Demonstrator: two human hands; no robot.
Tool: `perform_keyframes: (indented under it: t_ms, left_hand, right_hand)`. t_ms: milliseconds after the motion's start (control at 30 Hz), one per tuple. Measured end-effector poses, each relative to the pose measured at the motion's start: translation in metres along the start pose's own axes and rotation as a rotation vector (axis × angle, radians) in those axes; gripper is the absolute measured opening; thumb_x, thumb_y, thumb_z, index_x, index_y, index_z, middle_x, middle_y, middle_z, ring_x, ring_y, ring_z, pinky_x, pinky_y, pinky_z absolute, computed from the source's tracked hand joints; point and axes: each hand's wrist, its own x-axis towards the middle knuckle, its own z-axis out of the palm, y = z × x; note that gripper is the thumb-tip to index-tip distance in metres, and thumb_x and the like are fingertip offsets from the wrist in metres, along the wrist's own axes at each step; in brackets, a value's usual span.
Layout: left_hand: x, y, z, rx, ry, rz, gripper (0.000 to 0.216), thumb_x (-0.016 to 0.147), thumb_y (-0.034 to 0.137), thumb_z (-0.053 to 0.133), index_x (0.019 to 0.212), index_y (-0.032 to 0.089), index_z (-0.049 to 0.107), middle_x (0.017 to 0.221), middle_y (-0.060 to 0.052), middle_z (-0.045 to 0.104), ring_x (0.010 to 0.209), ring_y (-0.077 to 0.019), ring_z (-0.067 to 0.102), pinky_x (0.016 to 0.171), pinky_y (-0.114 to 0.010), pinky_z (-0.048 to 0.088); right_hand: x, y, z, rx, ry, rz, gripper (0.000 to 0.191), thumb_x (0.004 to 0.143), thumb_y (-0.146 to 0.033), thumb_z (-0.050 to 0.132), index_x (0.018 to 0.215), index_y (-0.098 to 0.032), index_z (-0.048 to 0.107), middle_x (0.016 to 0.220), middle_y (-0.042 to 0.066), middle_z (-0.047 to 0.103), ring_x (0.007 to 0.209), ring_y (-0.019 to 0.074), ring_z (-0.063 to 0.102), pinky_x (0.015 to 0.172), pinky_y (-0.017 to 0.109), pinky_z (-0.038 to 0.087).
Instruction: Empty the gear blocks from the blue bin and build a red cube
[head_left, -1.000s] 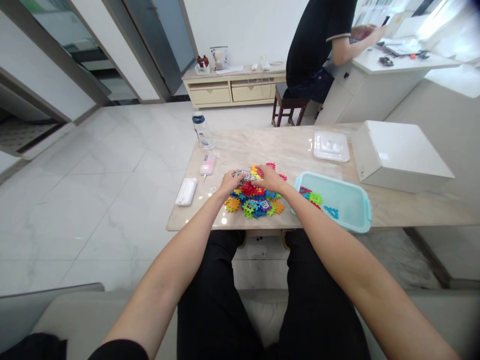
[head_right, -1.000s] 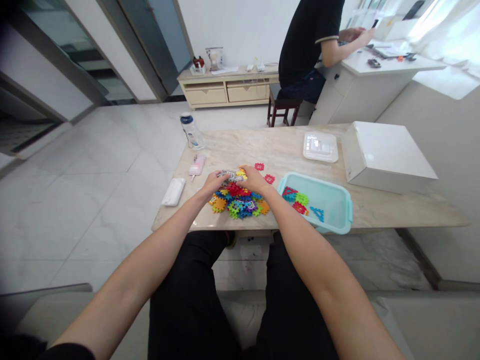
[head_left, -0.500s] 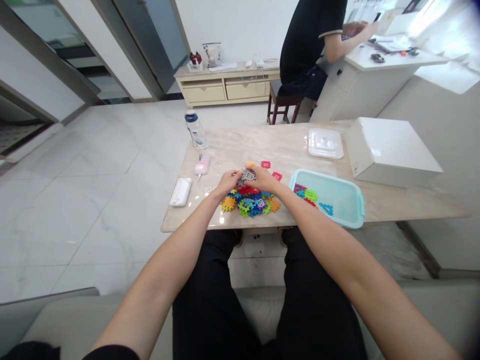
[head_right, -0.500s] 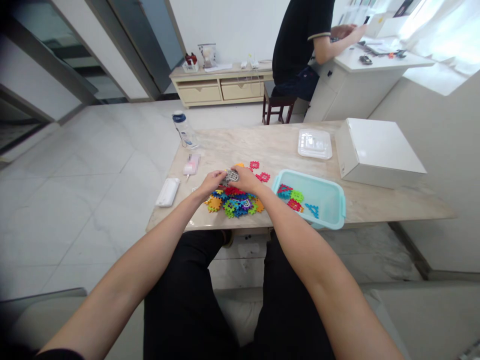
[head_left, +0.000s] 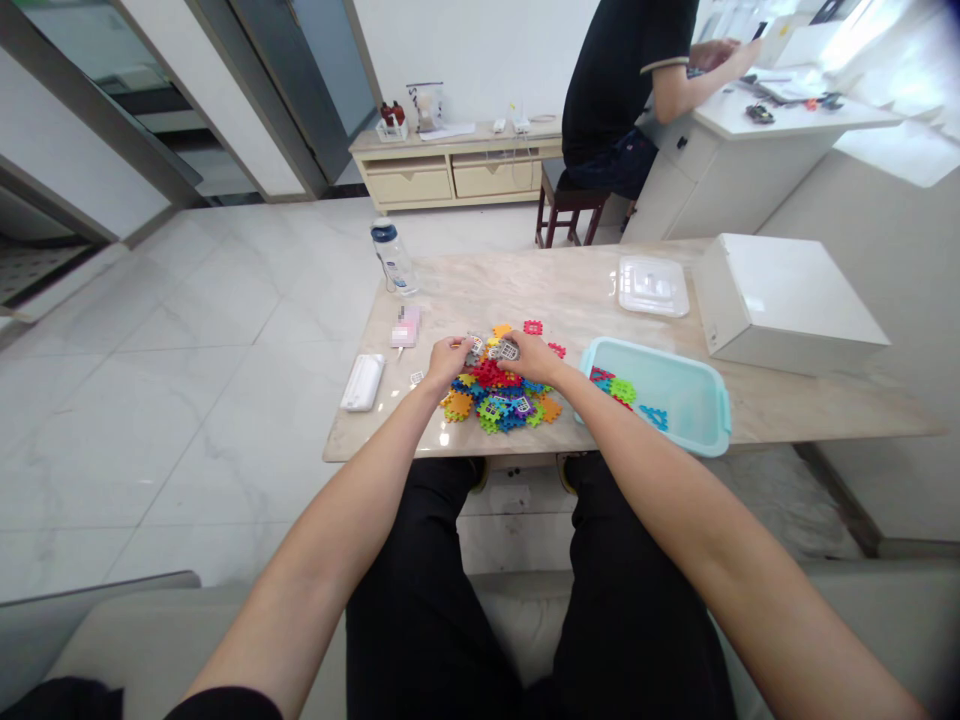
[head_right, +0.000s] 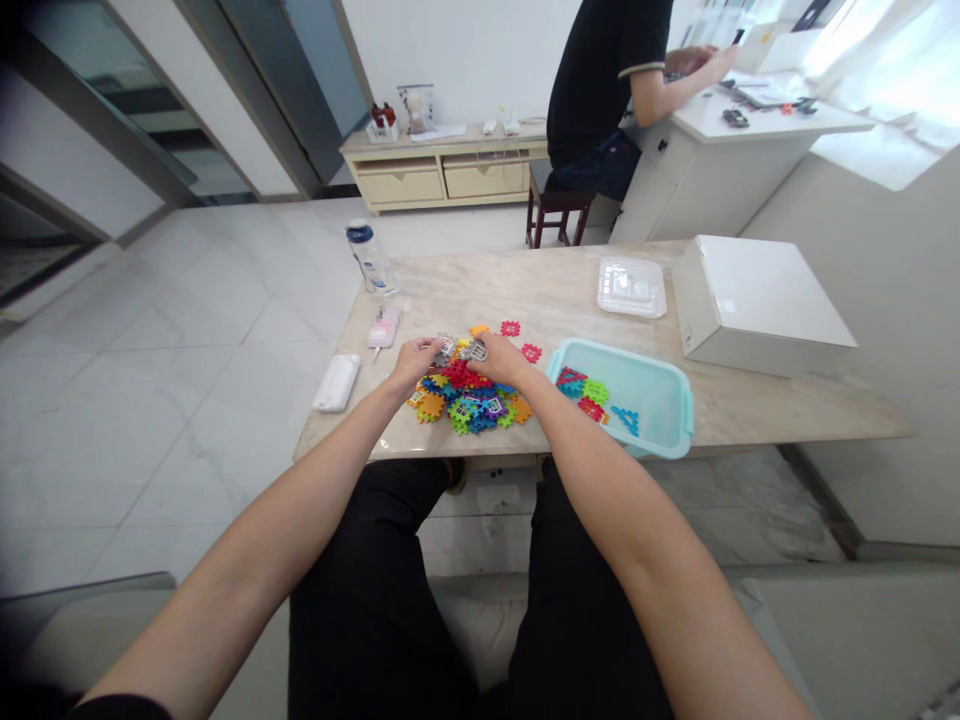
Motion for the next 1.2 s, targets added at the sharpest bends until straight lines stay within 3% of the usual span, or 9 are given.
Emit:
perform_keyframes:
  t_ms: [367,533,633,800,1067,1200]
  left_hand:
    - [0.001,-0.001,-0.001,-0.052,0.023,-0.023,0.021,0.095,0.031,0.081,0.105,0.014,0.075,0.098,-0.008,0.080,0.072,-0.0157,0.075,0.067,-0.027,0.061]
    - [0.002,-0.001,-0.002,0.017,0.004,-0.021,0.028,0.094,0.036,0.084,0.109,0.014,0.076,0.095,-0.009,0.081,0.066,-0.0151,0.074,0.055,-0.022,0.050]
    - [0.001,-0.001,-0.002,0.029,-0.042,-0.014,0.038,0.087,0.039,0.092,0.111,0.014,0.076,0.091,-0.009,0.082,0.067,-0.0160,0.073,0.055,-0.022,0.051]
    - [-0.004,0.002,0.000,0.009,-0.206,0.003,0.057,0.069,0.042,0.105,0.110,0.014,0.077,0.092,-0.009,0.082,0.069,-0.0163,0.073,0.066,-0.028,0.059]
    - [-0.008,0.006,0.003,0.021,-0.313,0.026,0.048,0.079,0.053,0.098,0.105,0.016,0.080,0.101,-0.011,0.082,0.082,-0.0197,0.075,0.070,-0.028,0.061]
    - [-0.004,0.001,0.003,-0.018,-0.278,0.006,0.038,0.083,0.036,0.097,0.106,0.014,0.076,0.090,-0.006,0.078,0.075,-0.0159,0.072,0.074,-0.031,0.063]
  right_hand:
    - [0.001,0.002,0.003,0.067,0.028,0.025,0.058,0.094,-0.027,0.086,0.147,-0.013,0.067,0.147,0.020,0.073,0.136,0.0325,0.070,0.121,0.047,0.052]
    - [0.001,0.001,0.003,0.106,0.069,-0.003,0.063,0.091,-0.023,0.087,0.150,-0.012,0.065,0.151,0.021,0.070,0.142,0.0335,0.066,0.126,0.049,0.048]
    - [0.001,-0.001,0.003,0.150,0.066,-0.055,0.074,0.088,-0.027,0.091,0.154,-0.012,0.062,0.157,0.023,0.065,0.148,0.0341,0.062,0.129,0.050,0.044]
    - [0.000,-0.010,0.003,0.225,0.026,-0.126,0.082,0.085,-0.030,0.095,0.158,-0.016,0.060,0.158,0.020,0.065,0.145,0.0326,0.064,0.125,0.048,0.049]
    - [0.001,-0.014,0.001,0.129,0.062,-0.115,0.050,0.091,-0.018,0.079,0.141,-0.013,0.072,0.140,0.017,0.077,0.133,0.0308,0.072,0.120,0.045,0.053]
    - [0.003,-0.009,0.002,0.106,0.076,-0.073,0.048,0.093,-0.013,0.071,0.141,-0.010,0.071,0.143,0.020,0.075,0.136,0.0311,0.070,0.122,0.045,0.051]
